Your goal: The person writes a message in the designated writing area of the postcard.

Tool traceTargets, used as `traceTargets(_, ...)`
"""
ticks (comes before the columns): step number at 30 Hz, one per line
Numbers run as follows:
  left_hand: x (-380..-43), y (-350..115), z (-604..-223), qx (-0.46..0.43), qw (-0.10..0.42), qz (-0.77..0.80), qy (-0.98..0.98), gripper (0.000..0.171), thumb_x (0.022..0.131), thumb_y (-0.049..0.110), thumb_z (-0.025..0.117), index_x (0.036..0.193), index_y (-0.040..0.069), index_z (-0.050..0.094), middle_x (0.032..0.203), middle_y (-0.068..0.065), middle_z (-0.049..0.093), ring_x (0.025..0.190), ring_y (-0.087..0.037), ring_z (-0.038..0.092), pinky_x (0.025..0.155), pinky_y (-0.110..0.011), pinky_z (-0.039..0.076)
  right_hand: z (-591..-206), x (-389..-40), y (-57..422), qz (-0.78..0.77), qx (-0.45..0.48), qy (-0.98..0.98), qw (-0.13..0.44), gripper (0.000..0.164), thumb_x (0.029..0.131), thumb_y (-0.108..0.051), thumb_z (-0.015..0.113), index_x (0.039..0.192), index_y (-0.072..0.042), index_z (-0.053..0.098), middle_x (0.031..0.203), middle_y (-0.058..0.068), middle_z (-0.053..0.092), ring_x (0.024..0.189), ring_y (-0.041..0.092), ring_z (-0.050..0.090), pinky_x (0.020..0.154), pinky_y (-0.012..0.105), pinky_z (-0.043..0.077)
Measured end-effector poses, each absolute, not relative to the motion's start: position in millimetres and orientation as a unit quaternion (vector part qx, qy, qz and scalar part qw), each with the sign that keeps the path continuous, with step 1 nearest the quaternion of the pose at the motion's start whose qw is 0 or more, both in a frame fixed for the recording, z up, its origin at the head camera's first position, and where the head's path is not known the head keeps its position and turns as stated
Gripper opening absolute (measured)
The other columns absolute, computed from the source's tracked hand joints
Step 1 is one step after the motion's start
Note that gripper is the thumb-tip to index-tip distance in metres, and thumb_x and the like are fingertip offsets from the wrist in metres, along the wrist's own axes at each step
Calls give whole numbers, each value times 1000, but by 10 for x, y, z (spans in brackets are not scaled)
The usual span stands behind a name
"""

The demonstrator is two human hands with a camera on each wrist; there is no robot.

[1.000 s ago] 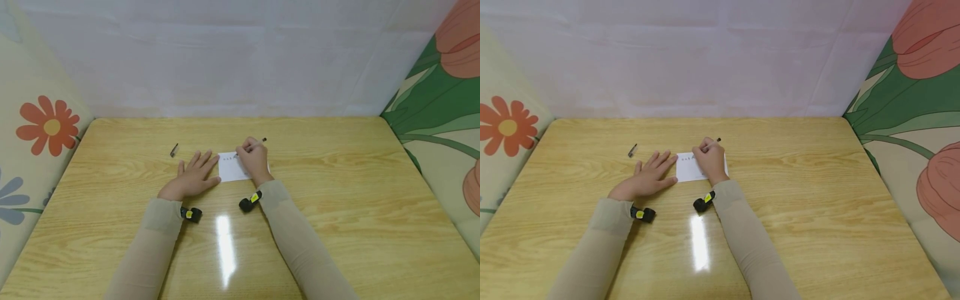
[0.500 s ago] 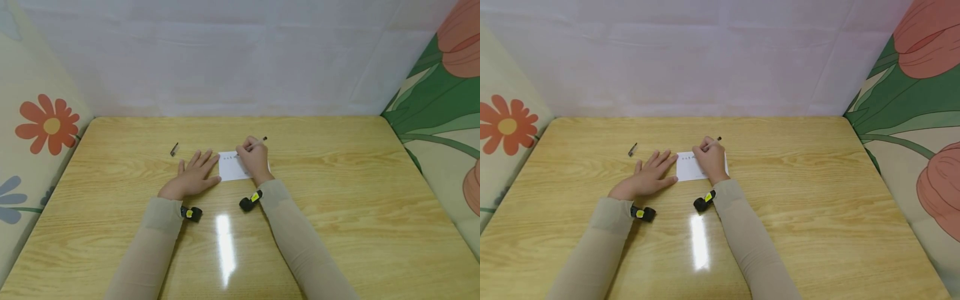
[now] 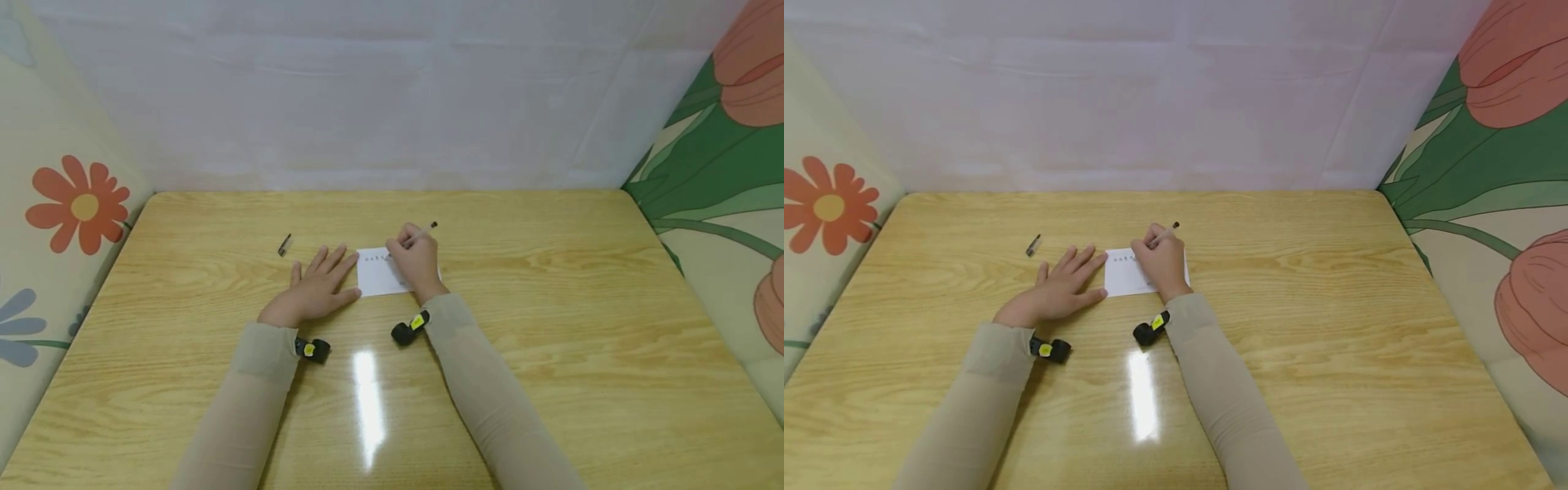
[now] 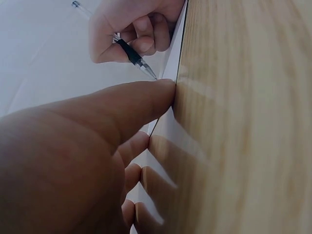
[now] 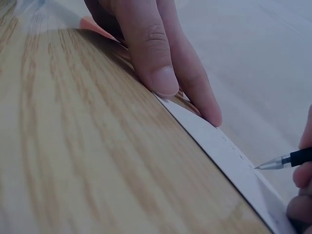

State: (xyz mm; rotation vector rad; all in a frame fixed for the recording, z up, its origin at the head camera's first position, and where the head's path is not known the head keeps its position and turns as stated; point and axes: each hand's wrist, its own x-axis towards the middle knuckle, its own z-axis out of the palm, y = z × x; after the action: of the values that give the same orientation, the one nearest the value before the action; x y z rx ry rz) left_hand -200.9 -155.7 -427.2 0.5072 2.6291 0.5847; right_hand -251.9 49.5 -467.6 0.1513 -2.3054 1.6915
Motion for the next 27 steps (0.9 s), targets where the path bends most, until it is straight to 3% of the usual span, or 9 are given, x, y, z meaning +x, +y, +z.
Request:
traceTargets(13, -2019, -1561, -4280, 180, 201, 203, 941, 74, 106, 43, 48, 164, 15, 13, 170, -12, -2, 154, -40, -12, 111, -74, -14, -4669, -2526, 504, 578, 53, -800, 151, 24, 82, -2, 64, 64, -8, 50, 60, -2, 46, 60, 11, 45, 56, 23, 36)
traceTargets(27, -2030, -1551, -4314, 183, 200, 212, 939, 75, 105, 44, 49, 164, 15, 13, 170, -12, -4, 153, -40, -13, 111, -73, -15, -4716, -2548, 525, 594, 57, -783, 175, 17, 82, -3, 63, 67, -5, 55, 69, 4, 55, 64, 12, 49, 58, 21, 40)
